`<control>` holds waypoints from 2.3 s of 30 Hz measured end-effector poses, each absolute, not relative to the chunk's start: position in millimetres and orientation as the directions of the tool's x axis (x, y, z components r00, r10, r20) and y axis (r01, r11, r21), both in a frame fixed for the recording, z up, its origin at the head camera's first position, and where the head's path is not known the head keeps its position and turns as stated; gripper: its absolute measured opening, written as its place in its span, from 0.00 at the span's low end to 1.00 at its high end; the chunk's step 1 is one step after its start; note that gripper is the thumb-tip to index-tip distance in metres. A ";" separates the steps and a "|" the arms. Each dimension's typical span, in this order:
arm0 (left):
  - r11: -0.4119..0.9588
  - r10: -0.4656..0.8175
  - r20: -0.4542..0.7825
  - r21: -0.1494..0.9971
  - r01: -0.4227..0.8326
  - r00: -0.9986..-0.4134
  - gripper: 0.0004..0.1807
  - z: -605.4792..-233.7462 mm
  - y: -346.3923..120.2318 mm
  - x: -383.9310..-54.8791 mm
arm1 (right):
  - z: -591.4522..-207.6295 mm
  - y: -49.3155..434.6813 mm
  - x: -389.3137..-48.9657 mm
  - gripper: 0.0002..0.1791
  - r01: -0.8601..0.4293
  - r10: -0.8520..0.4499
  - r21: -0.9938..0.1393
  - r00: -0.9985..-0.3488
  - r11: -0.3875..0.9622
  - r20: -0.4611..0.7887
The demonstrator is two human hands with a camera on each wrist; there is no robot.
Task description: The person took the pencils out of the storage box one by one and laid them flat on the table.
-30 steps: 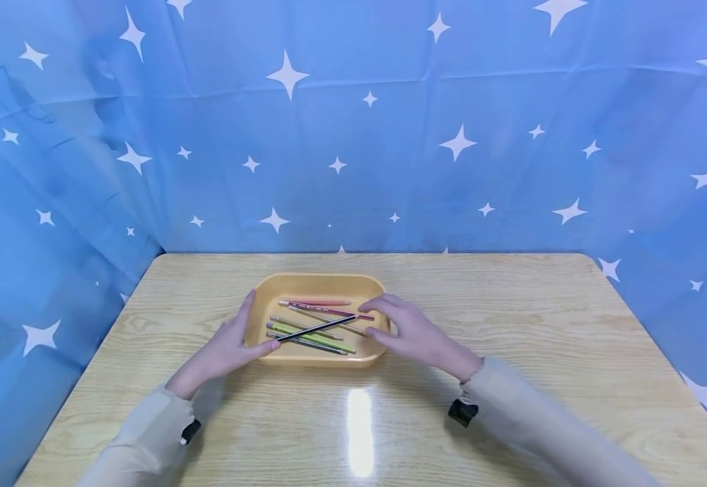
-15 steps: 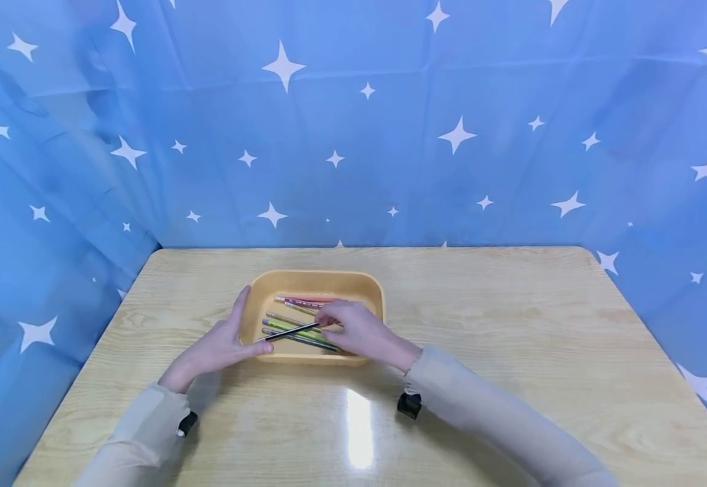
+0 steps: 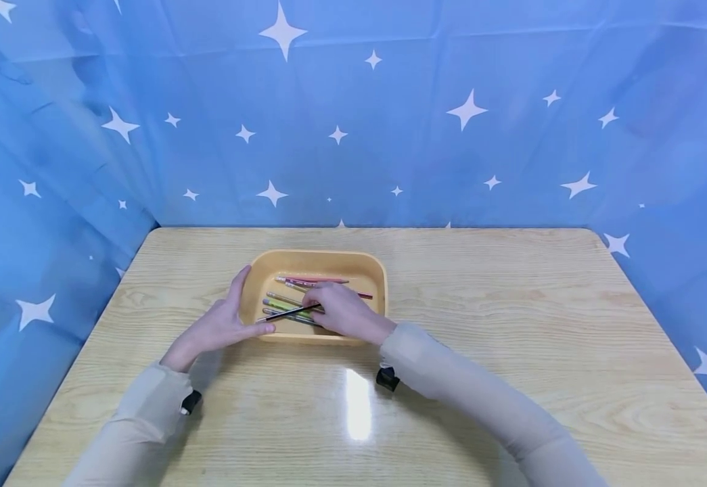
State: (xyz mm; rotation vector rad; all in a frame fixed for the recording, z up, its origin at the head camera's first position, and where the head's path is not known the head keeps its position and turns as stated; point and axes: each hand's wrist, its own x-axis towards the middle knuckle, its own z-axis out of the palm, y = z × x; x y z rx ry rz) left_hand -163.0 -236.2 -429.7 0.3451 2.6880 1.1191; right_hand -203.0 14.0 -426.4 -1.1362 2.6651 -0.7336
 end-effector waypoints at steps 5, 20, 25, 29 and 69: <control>0.690 0.282 -0.114 0.714 0.119 -0.953 0.67 -429.0 -235.5 -162.5 | -429.8 10.4 -205.9 0.09 -0.643 -0.703 -0.460 -0.709 0.613 0.055; 0.698 0.281 -0.105 0.705 0.128 -0.954 0.66 -433.6 -233.2 -157.2 | -422.5 14.9 -196.6 0.06 -0.520 -0.590 -0.483 -0.807 0.704 0.010; 0.698 0.280 -0.102 0.704 0.129 -0.955 0.65 -435.8 -235.8 -155.9 | -401.8 26.7 -193.8 0.07 -0.496 -0.561 -0.576 -0.824 0.649 0.079; 0.704 0.279 -0.108 0.699 0.127 -0.954 0.66 -434.7 -237.1 -155.2 | -387.5 44.9 -191.8 0.07 -0.487 -0.537 -0.630 -0.834 0.605 0.129; 0.718 0.279 -0.124 0.685 0.121 -0.952 0.65 -429.7 -242.2 -153.2 | -440.1 242.8 -166.4 0.09 -0.118 -0.123 -0.701 -0.991 0.704 0.044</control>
